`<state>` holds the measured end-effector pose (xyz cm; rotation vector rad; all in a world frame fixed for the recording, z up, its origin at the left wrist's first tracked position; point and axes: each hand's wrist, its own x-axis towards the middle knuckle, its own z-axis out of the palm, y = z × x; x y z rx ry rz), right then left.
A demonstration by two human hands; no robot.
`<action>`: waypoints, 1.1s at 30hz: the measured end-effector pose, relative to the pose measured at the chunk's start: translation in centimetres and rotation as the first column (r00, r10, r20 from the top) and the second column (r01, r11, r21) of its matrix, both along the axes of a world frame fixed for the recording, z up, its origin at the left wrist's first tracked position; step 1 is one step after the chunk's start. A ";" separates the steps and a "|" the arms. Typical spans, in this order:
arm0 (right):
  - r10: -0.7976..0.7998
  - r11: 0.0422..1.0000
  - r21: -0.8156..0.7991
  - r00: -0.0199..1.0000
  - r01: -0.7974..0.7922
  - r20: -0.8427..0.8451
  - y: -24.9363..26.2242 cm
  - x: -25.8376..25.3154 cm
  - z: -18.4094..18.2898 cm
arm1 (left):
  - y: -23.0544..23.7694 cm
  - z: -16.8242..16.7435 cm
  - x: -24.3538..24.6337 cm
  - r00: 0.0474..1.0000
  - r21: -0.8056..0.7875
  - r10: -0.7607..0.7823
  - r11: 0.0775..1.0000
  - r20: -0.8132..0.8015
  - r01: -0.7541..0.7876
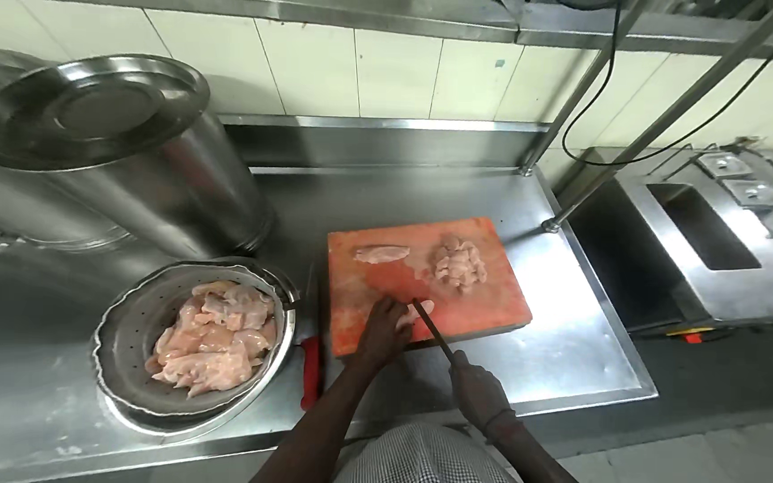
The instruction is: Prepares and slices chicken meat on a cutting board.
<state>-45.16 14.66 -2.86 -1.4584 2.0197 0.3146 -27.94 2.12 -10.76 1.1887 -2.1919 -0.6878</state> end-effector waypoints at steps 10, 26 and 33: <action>0.060 0.998 0.013 0.997 -0.060 -0.037 -2.7 1.6 -0.5 | -0.4 -0.2 -0.1 1.000 0.030 -0.013 0.999 0.023 0.013; -0.037 0.990 0.140 0.999 0.031 0.041 1.1 0.2 2.2 | -0.3 3.6 0.7 0.980 0.273 0.042 0.957 0.192 -0.094; -0.115 0.988 -0.088 0.986 0.126 0.121 -0.3 -1.6 -0.8 | 0.7 8.1 -0.1 0.957 0.467 -0.084 0.882 0.279 -0.059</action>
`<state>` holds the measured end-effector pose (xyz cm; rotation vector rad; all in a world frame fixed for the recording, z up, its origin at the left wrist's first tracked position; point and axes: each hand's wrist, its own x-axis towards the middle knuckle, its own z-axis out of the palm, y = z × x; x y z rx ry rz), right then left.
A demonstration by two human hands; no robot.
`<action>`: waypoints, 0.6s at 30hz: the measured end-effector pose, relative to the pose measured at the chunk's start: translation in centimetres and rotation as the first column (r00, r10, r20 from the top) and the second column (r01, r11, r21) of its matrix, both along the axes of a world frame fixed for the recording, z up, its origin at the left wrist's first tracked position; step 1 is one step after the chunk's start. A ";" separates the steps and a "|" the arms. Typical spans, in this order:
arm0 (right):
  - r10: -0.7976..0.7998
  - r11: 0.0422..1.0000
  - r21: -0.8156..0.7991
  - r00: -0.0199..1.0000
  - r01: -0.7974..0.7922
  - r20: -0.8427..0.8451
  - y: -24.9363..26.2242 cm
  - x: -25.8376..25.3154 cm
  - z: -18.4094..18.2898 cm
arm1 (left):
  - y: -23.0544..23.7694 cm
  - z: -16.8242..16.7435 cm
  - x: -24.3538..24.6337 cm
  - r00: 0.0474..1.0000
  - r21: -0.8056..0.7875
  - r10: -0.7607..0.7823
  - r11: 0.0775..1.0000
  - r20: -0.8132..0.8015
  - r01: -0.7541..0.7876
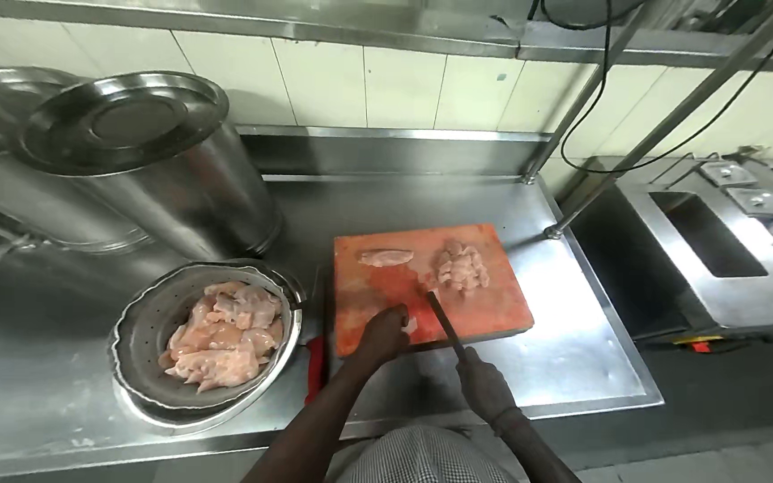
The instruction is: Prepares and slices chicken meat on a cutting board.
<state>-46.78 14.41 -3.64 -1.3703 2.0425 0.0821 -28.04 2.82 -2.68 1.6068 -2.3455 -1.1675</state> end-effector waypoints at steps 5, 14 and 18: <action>0.005 0.999 -0.046 0.998 -0.002 0.061 0.6 -0.3 0.0 | 0.6 -1.6 1.5 0.814 0.182 0.404 0.915 -0.417 -0.361; 0.081 0.997 -0.005 0.992 -0.081 0.095 0.8 0.9 -0.1 | 1.2 -4.3 5.4 0.939 -0.285 0.313 0.895 -0.147 -0.343; 0.146 0.988 0.036 0.986 -0.149 0.080 0.0 2.1 0.3 | 1.2 -6.3 5.4 0.984 -0.496 0.050 0.858 -0.171 -0.130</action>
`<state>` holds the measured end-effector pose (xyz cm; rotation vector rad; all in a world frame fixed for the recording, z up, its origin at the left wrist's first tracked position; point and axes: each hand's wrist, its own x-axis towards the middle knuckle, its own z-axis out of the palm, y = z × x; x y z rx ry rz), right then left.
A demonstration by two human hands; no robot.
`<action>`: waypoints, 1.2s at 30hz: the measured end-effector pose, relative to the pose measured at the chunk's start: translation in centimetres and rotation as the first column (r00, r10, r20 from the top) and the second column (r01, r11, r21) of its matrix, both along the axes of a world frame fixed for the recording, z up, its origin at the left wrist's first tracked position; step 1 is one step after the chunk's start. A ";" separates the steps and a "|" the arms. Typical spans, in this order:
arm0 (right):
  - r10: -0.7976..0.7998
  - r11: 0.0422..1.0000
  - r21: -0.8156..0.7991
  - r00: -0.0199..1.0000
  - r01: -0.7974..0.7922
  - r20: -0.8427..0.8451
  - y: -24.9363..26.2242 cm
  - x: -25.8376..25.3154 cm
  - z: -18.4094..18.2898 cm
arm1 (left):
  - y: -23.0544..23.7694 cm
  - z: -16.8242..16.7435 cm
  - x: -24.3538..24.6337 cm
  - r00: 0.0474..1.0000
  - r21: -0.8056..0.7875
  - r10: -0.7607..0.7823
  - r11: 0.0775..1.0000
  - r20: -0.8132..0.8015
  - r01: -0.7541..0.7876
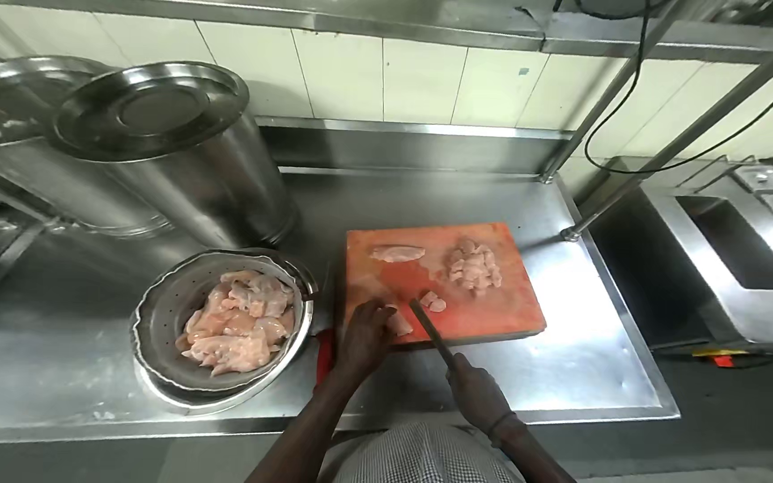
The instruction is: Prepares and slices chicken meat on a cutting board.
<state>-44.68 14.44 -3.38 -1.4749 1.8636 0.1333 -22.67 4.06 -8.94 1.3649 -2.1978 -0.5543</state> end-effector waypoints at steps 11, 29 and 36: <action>0.079 0.995 0.056 0.997 -0.077 -0.028 -1.5 2.0 0.7 | 0.2 -1.3 0.5 0.994 -0.137 -0.082 0.988 -0.067 0.072; 0.194 0.981 0.018 0.978 -0.194 -0.080 -7.1 6.6 -1.0 | -0.5 -2.9 0.3 0.985 -0.127 -0.077 0.990 -0.157 0.057; 0.167 0.984 0.068 0.986 -0.166 -0.019 -2.6 4.7 -2.7 | 0.0 -2.9 0.4 0.990 -0.148 -0.032 0.989 -0.136 0.011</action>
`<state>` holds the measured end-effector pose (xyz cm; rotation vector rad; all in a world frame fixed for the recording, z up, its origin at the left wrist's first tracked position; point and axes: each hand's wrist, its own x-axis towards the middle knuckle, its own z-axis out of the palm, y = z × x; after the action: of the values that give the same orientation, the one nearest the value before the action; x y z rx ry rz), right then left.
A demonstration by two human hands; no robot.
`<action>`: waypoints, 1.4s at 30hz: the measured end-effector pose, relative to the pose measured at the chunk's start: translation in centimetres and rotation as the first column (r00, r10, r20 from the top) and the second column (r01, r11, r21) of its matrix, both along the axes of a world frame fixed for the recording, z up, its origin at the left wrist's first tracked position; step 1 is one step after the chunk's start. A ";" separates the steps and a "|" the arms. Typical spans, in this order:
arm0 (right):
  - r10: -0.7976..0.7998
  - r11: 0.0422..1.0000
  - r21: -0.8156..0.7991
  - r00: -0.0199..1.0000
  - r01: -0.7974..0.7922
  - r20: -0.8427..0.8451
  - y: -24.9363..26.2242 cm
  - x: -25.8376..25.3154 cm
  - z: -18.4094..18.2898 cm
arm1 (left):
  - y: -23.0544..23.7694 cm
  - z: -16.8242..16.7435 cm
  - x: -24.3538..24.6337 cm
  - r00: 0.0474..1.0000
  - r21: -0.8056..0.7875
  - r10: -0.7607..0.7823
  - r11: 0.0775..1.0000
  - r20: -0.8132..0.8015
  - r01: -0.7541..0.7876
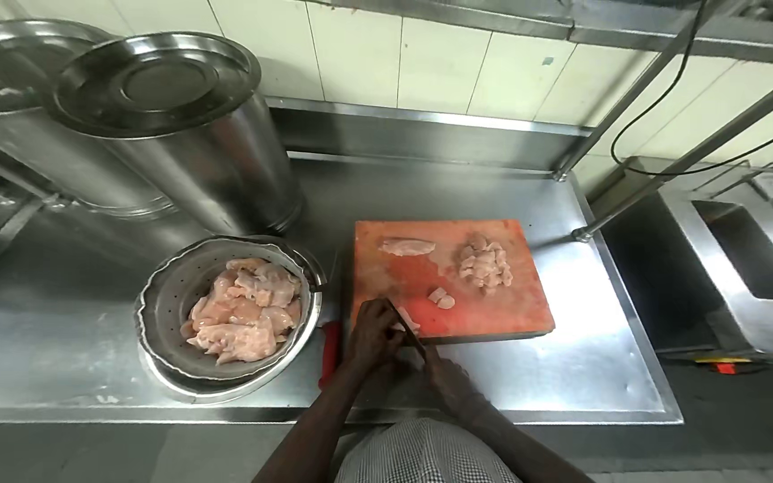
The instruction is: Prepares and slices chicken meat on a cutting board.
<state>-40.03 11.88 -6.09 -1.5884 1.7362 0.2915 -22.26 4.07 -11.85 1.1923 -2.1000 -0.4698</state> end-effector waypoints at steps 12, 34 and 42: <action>-0.144 0.974 -0.186 0.988 0.131 -0.056 1.1 -4.7 1.9 | -0.8 1.8 1.4 0.992 0.088 -0.097 0.992 0.077 0.090; -0.061 0.998 -0.031 0.997 0.060 -0.042 1.6 -3.3 3.2 | 0.6 3.9 0.2 0.994 0.330 0.088 0.938 0.072 -0.107; 0.018 0.998 -0.061 0.987 -0.027 -0.157 0.0 -1.5 3.1 | -0.7 2.5 -1.4 0.990 0.263 0.062 0.960 0.127 -0.094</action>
<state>-41.54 11.90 -2.95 -1.6692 1.8634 0.3854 -23.62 3.36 -9.38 1.4843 -2.1272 -0.6790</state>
